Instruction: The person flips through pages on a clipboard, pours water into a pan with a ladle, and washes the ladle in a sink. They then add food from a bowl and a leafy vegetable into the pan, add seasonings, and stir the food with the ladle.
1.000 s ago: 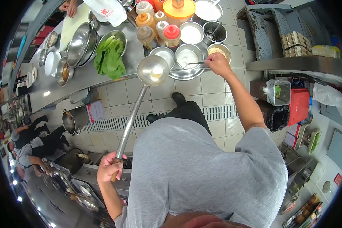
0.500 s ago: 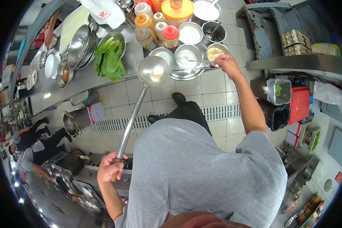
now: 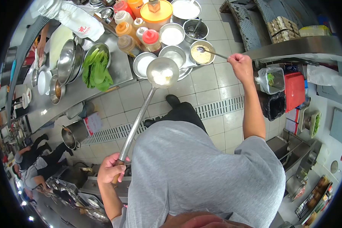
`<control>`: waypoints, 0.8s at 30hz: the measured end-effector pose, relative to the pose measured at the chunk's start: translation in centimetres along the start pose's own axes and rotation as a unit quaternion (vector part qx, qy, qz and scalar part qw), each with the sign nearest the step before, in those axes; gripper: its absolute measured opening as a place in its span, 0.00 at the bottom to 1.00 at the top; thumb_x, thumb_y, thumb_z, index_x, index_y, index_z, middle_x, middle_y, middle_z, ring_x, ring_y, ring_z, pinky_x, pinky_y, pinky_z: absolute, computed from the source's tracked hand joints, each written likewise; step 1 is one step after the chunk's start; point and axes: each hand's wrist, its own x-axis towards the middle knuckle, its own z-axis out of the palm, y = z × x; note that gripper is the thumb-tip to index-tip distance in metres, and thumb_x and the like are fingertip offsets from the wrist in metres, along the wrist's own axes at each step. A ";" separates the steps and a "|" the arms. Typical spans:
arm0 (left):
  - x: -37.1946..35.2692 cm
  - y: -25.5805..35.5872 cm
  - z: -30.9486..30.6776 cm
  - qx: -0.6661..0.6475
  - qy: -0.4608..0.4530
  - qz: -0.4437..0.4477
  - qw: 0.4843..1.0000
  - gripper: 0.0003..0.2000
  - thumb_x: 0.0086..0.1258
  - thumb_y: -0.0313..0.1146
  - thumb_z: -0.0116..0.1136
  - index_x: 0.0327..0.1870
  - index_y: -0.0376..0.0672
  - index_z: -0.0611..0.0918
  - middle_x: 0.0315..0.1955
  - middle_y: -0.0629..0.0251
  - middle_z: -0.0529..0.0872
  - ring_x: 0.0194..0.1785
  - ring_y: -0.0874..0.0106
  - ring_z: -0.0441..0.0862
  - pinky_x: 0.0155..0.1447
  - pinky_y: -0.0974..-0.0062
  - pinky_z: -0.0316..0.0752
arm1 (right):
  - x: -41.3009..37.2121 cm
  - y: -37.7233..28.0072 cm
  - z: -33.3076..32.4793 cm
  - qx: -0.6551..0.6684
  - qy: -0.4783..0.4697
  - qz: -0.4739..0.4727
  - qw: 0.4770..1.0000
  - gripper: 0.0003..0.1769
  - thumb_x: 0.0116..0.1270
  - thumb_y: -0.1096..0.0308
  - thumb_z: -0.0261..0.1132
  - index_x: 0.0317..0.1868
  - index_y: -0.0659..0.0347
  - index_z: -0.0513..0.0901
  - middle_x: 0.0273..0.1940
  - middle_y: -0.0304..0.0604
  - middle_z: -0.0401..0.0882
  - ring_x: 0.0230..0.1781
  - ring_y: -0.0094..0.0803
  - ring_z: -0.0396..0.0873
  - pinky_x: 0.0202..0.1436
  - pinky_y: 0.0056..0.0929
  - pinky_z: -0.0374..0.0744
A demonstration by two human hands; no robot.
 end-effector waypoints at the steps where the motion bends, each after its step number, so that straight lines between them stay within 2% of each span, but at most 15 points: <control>1: 0.0 0.0 0.1 -0.003 0.005 -0.002 1.000 0.15 0.58 0.22 0.59 0.47 0.30 0.81 0.18 0.67 0.76 0.11 0.78 0.68 0.16 0.80 0.65 | 0.0 0.7 0.4 -0.029 0.019 -0.012 0.999 0.12 0.62 0.64 0.67 0.32 0.66 0.87 0.18 0.41 0.76 0.21 0.24 0.73 0.29 0.30 0.73; 4: 0.1 0.0 0.3 -0.007 0.016 -0.005 1.000 0.15 0.58 0.21 0.59 0.48 0.29 0.80 0.18 0.67 0.76 0.11 0.78 0.68 0.15 0.80 0.65 | 1.0 3.1 2.3 -0.100 0.022 -0.044 0.994 0.13 0.62 0.62 0.66 0.32 0.65 0.87 0.22 0.49 0.80 0.23 0.36 0.80 0.34 0.35 0.78; 5: 0.0 0.0 0.3 -0.007 0.017 -0.004 1.000 0.15 0.58 0.21 0.59 0.48 0.30 0.80 0.18 0.67 0.76 0.11 0.78 0.68 0.15 0.80 0.65 | 1.1 3.2 2.7 -0.109 0.007 -0.022 0.994 0.13 0.61 0.60 0.63 0.31 0.61 0.87 0.27 0.51 0.85 0.30 0.47 0.84 0.38 0.43 0.81; 8: 0.1 0.0 0.4 -0.006 0.026 -0.001 1.000 0.15 0.58 0.21 0.59 0.48 0.30 0.80 0.18 0.67 0.76 0.12 0.78 0.68 0.15 0.80 0.65 | 1.3 3.6 4.0 -0.116 0.000 -0.025 0.993 0.13 0.61 0.60 0.64 0.31 0.61 0.87 0.27 0.51 0.85 0.30 0.47 0.84 0.38 0.42 0.81; 11: 0.0 0.1 0.5 -0.005 0.026 0.003 1.000 0.15 0.58 0.21 0.59 0.48 0.30 0.80 0.18 0.67 0.76 0.12 0.78 0.69 0.15 0.80 0.65 | 1.5 4.5 5.3 -0.112 0.004 -0.067 0.992 0.13 0.61 0.60 0.63 0.31 0.61 0.87 0.27 0.52 0.85 0.29 0.46 0.84 0.37 0.42 0.80; 14: -0.1 0.2 0.7 -0.007 0.022 0.004 1.000 0.15 0.59 0.21 0.59 0.49 0.30 0.80 0.18 0.66 0.75 0.12 0.78 0.68 0.15 0.80 0.65 | 1.3 4.2 5.4 -0.076 -0.048 -0.024 0.996 0.13 0.60 0.61 0.64 0.30 0.63 0.87 0.25 0.52 0.84 0.27 0.46 0.83 0.36 0.41 0.80; 17: -0.1 0.3 1.1 -0.002 0.038 0.008 0.999 0.15 0.57 0.22 0.58 0.46 0.29 0.80 0.17 0.66 0.76 0.10 0.78 0.67 0.14 0.81 0.64 | 1.5 5.8 5.7 -0.021 -0.043 -0.040 0.998 0.12 0.59 0.63 0.66 0.30 0.65 0.87 0.20 0.48 0.81 0.21 0.36 0.79 0.31 0.36 0.77; 20: -0.1 0.1 0.7 0.000 0.031 0.005 0.999 0.15 0.58 0.22 0.59 0.47 0.30 0.80 0.17 0.67 0.75 0.11 0.78 0.68 0.15 0.81 0.65 | 1.7 7.1 5.3 0.073 -0.066 0.021 0.995 0.11 0.58 0.65 0.68 0.28 0.66 0.86 0.16 0.39 0.75 0.18 0.25 0.71 0.25 0.31 0.70; 24: 0.4 0.7 0.5 0.011 0.028 -0.008 1.000 0.15 0.58 0.22 0.59 0.48 0.31 0.81 0.18 0.68 0.75 0.12 0.78 0.69 0.15 0.80 0.66 | 1.5 7.4 4.3 0.122 -0.055 0.056 0.989 0.09 0.58 0.67 0.69 0.27 0.64 0.87 0.16 0.31 0.69 0.18 0.18 0.64 0.23 0.27 0.62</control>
